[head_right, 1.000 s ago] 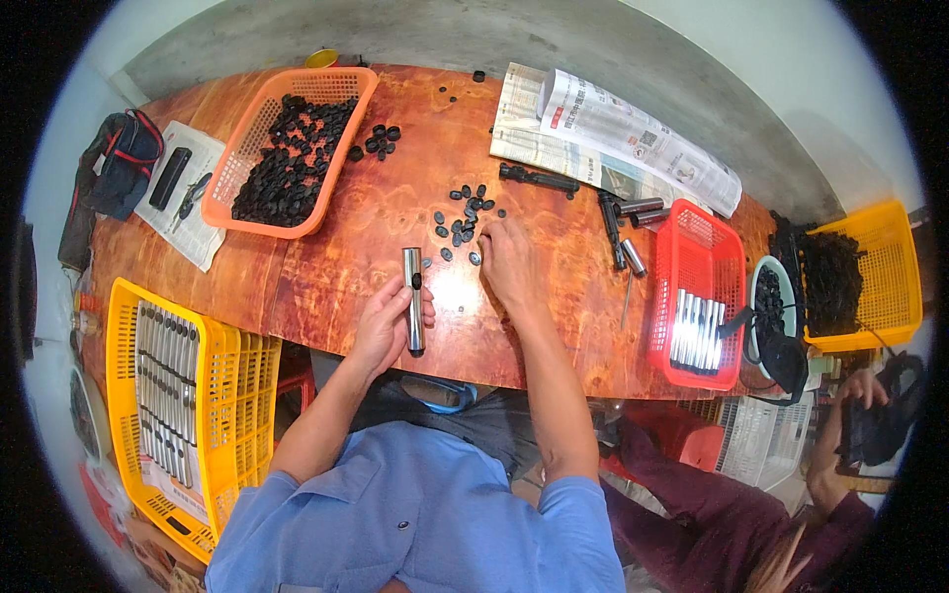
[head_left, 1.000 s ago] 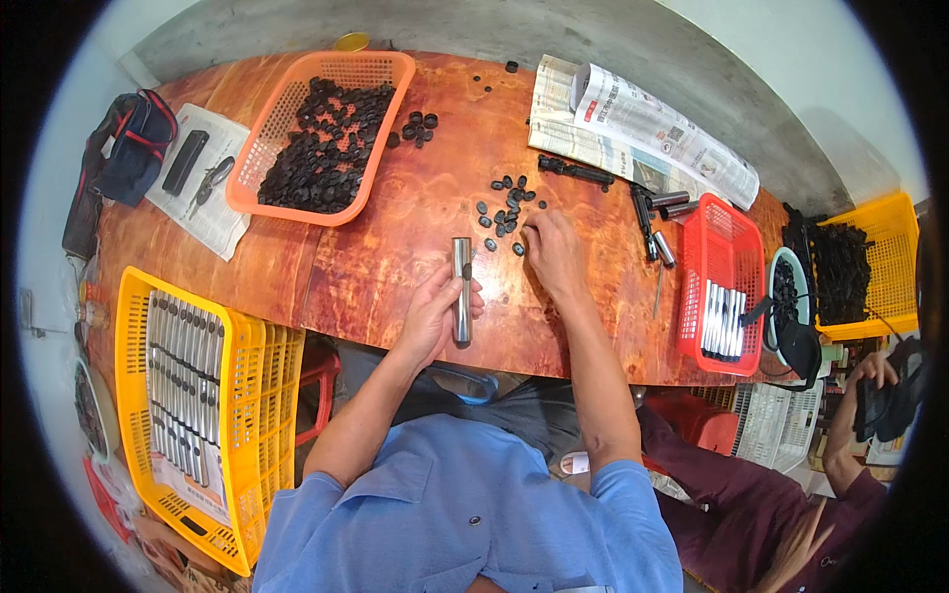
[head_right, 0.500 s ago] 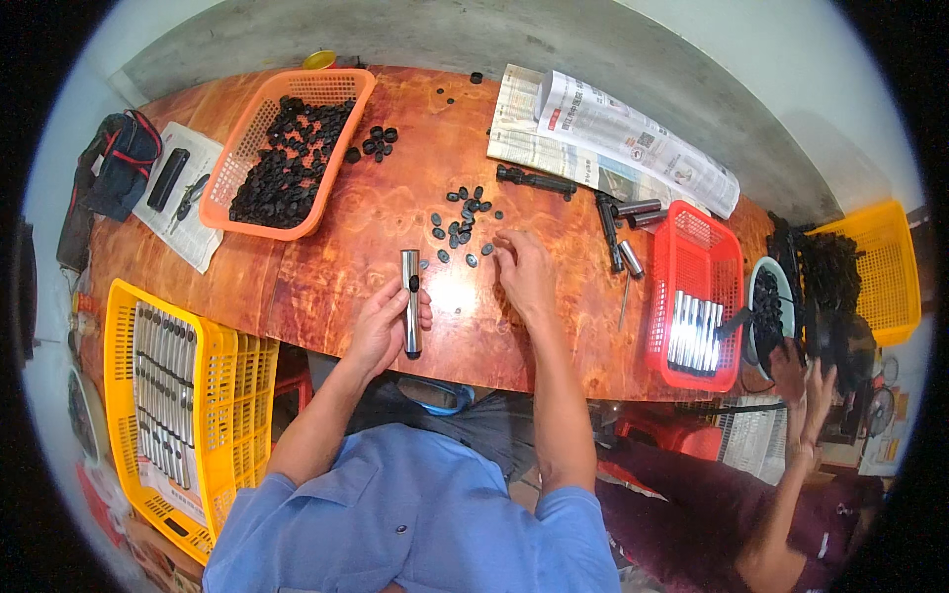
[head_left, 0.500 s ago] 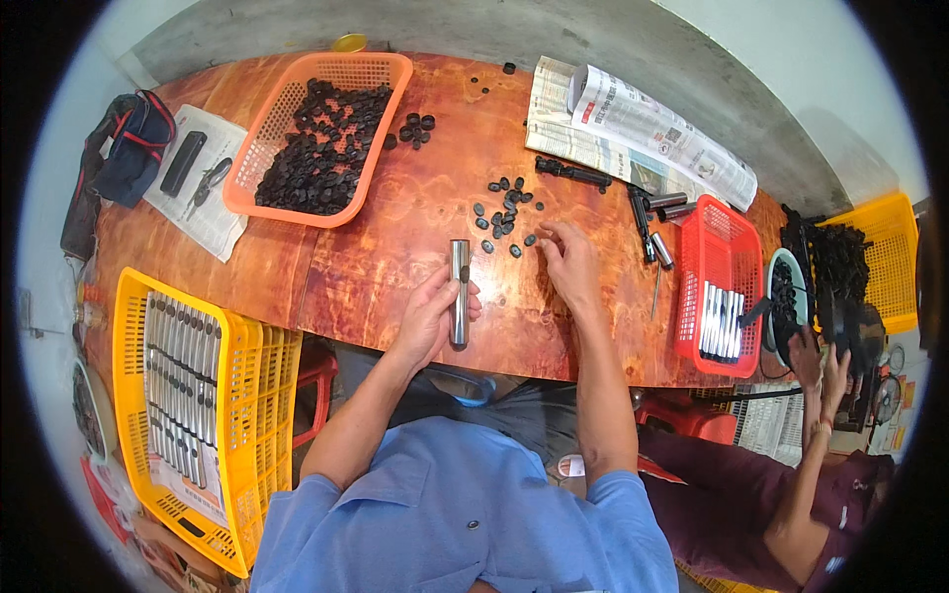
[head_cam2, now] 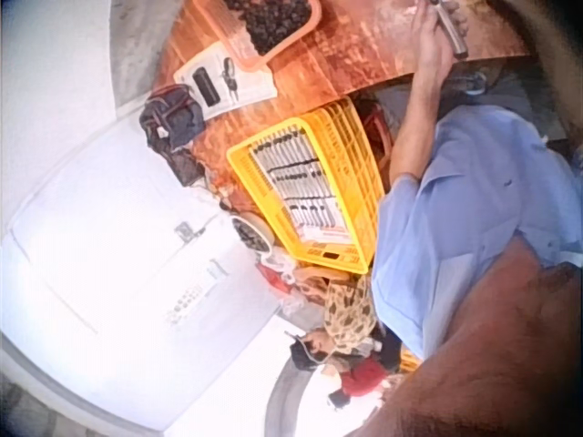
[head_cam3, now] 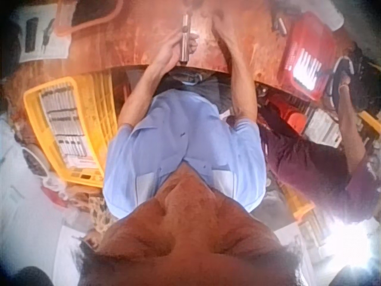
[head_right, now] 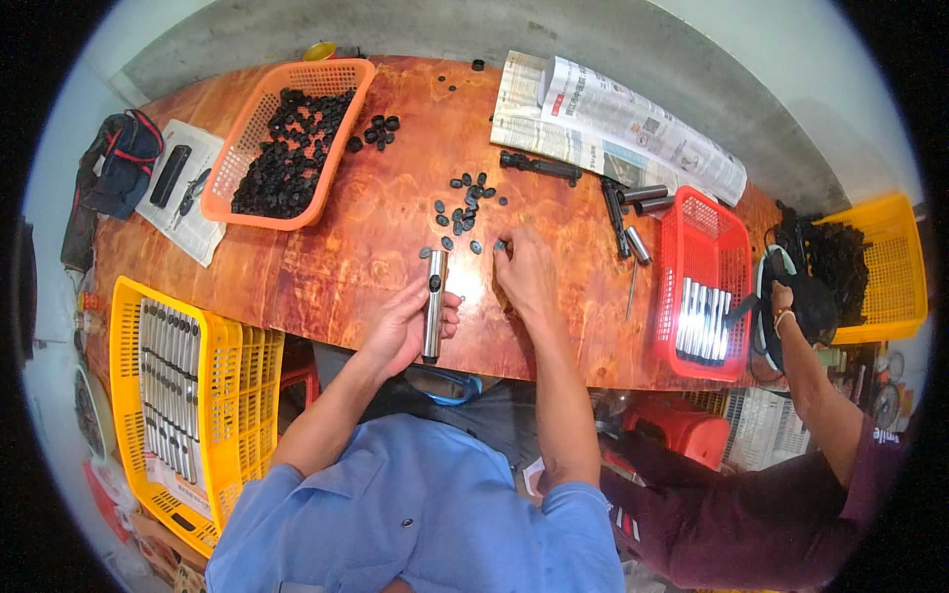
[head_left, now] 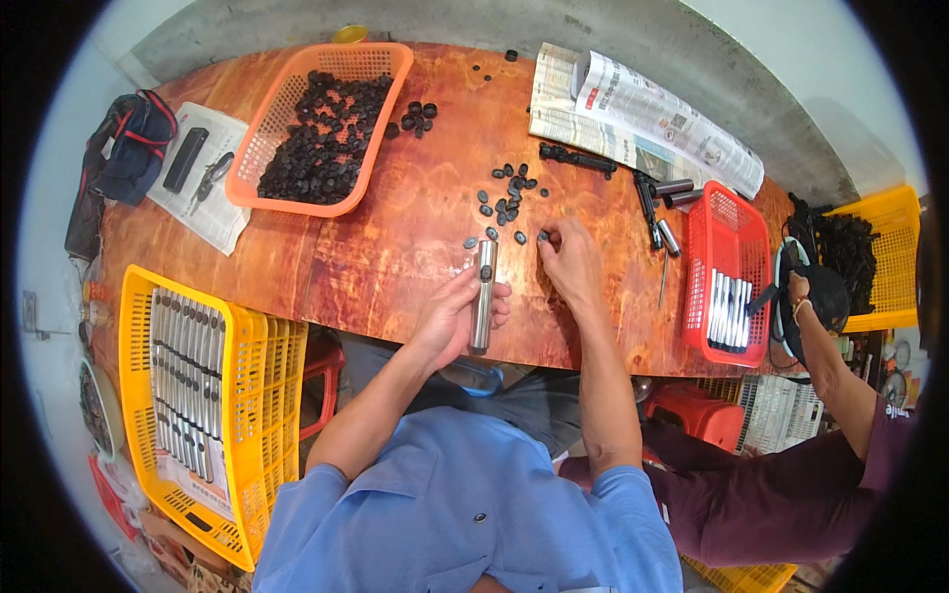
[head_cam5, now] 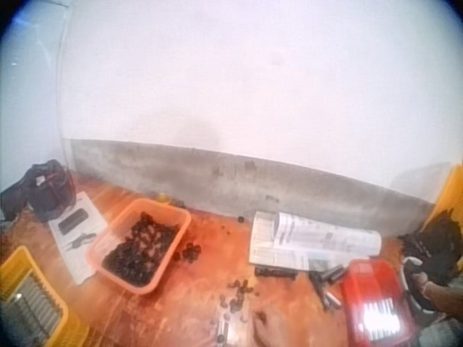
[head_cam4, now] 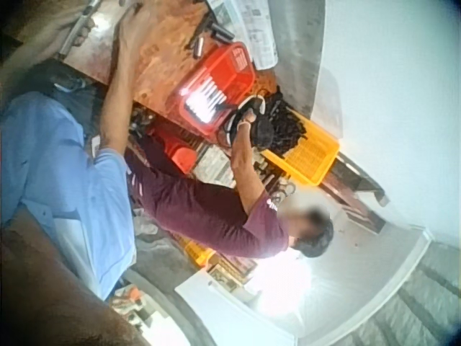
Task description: The person repeatedly picks small black circular pieces from a table and inserts them into a silver cylindrical tube. After filling the tube, they place it into a yellow basket and pick up another tube to continue the process.
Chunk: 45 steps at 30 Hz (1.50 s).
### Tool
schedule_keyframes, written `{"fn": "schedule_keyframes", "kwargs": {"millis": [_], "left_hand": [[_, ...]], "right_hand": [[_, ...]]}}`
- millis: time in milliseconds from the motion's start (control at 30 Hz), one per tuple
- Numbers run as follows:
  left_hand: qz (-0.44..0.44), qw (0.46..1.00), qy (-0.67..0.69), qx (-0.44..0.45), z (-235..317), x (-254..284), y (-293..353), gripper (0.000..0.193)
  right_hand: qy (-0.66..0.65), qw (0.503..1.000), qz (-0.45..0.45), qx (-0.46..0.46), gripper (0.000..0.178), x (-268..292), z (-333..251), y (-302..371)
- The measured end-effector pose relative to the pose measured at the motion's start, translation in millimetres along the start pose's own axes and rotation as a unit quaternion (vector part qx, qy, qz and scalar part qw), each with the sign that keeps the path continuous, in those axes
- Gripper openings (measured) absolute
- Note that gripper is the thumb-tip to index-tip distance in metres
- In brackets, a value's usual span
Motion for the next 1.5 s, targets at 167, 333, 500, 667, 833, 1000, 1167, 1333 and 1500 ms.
{"fn": "schedule_keyframes", "kwargs": {"millis": [167,333,500,667,833,1000,1167,1333,1500], "left_hand": [[-0.006,1.0,-0.019,-0.011,-3.5,-1.8,-3.6,0.04],[-0.012,0.999,-0.048,-0.01,-3.4,-4.7,-4.2,0.041],[-0.009,0.999,-0.051,-0.014,-4.0,-4.4,-5.0,0.039],[-0.013,0.998,-0.048,-0.025,-4.3,-4.3,-6.0,0.036],[-0.004,0.998,-0.054,-0.016,-5.1,-2.9,-4.7,0.033],[0.027,0.994,-0.104,0.008,-5.3,-4.9,-0.1,0.026],[0.045,0.987,-0.146,0.046,-11.0,-13.2,6.1,0.032],[0.059,0.976,-0.175,0.12,-26.4,-22.4,13.5,0.041],[0.051,0.968,-0.23,0.09,-29.6,-22.5,12.8,0.046]], "right_hand": [[-0.11,0.993,-0.022,0.026,0.022,11.7,-25.1,23.3],[-0.182,0.98,-0.054,0.067,0.025,13.1,-65.7,40.1],[-0.181,0.978,-0.054,0.087,0.025,10.1,-78.1,40.7],[-0.163,0.977,-0.031,0.13,0.023,9.5,-85.1,40.3],[-0.099,0.978,-0.001,0.186,0.023,12.6,-92.6,43.8],[-0.126,0.976,0.017,0.178,0.025,10.5,-93.4,52.3],[-0.262,0.964,0.047,-0.016,0.032,7.2,-59.6,58.0],[-0.481,0.856,-0.039,-0.184,0.023,-19.0,-46.9,71.1],[-0.465,0.865,-0.045,-0.184,0.023,-17.2,-45.4,75.6]]}}
Point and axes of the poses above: each hand's wrist, its own y-axis away from the middle knuckle, its own x-axis out of the back of the hand, z = x × y, the point moved 8 cm from there along -y, towards the middle knuckle, and after that the axes turned 10 degrees about x, right-handed, at the moved point
